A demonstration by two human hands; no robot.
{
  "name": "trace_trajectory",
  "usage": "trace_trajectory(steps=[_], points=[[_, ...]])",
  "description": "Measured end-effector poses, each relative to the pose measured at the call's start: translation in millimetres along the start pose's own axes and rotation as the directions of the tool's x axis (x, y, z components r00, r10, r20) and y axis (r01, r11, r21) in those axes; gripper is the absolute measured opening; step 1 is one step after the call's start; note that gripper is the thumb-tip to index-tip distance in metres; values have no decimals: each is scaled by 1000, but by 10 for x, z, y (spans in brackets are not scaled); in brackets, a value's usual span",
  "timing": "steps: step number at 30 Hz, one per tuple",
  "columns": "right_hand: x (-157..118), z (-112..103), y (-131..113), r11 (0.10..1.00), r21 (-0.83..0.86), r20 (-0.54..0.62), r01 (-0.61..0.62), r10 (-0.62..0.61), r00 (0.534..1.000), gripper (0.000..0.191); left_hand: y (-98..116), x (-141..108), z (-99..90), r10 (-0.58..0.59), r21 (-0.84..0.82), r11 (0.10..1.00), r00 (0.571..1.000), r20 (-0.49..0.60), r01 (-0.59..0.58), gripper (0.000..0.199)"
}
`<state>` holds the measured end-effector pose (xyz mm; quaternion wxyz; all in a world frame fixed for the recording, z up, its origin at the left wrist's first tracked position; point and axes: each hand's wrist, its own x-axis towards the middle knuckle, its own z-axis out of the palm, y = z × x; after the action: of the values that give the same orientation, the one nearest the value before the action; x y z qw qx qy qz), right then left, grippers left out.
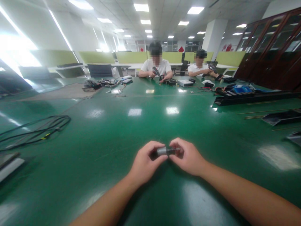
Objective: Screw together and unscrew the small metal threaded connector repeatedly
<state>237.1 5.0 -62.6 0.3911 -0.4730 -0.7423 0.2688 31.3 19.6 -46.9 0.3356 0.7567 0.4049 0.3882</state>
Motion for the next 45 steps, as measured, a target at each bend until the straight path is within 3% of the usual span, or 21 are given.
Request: trace_trajectory(steps=[16, 45], points=[[0, 14, 4, 995, 4, -4, 95, -95, 995, 18, 34, 3, 8, 3, 15, 1000, 997, 71, -4, 19], [37, -34, 7, 994, -27, 1, 103, -103, 995, 8, 1, -9, 51, -9, 29, 1000, 1000, 20, 8, 21]])
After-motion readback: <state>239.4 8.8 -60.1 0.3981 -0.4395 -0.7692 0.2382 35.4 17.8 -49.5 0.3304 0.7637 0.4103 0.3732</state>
